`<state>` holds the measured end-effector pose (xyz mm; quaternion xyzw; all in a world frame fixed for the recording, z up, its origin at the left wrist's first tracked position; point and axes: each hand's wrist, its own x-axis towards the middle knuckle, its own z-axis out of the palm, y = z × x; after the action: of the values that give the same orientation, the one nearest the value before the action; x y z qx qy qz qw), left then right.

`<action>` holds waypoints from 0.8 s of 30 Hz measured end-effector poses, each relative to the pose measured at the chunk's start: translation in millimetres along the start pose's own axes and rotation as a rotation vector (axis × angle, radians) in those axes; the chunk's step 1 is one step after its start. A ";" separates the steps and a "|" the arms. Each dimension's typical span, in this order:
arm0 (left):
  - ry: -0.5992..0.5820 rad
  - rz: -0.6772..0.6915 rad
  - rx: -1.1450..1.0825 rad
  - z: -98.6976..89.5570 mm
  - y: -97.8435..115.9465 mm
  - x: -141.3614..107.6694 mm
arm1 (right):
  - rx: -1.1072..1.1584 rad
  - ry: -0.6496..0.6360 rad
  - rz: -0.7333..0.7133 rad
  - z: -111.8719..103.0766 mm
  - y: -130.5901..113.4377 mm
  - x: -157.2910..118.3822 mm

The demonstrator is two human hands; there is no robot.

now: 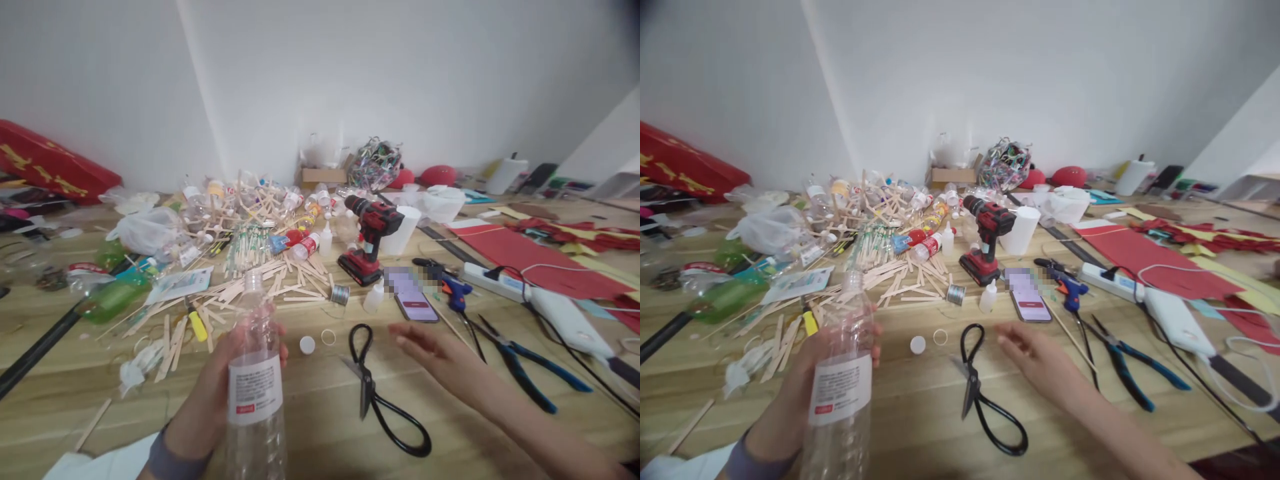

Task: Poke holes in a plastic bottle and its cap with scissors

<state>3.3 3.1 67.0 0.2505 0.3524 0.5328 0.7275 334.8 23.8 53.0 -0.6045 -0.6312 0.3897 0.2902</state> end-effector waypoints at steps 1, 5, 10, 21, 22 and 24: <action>0.012 -0.001 -0.008 -0.9 0.4 1.9 | -0.073 0.099 -0.061 -10.8 -3.0 9.1; 0.026 0.004 -0.066 -7.3 -1.4 11.6 | -0.075 0.309 -0.080 -43.1 -18.5 67.6; 0.015 0.018 -0.113 -19.4 -6.5 20.7 | 0.004 0.298 -0.145 -40.2 -26.6 157.2; -0.121 0.016 -0.228 -43.7 -13.2 50.7 | 0.182 0.352 -0.389 -15.0 -15.7 225.5; -0.127 0.010 -0.240 -46.3 -15.0 53.5 | 0.174 0.365 -0.400 -15.2 -13.1 227.5; -0.126 0.003 -0.258 -50.9 -18.2 57.1 | 0.157 0.396 -0.421 -15.7 -8.5 230.7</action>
<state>-15.1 51.3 7.7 0.1883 0.2343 0.5578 0.7736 320.2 254.5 44.2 -0.5005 -0.6418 0.2431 0.5278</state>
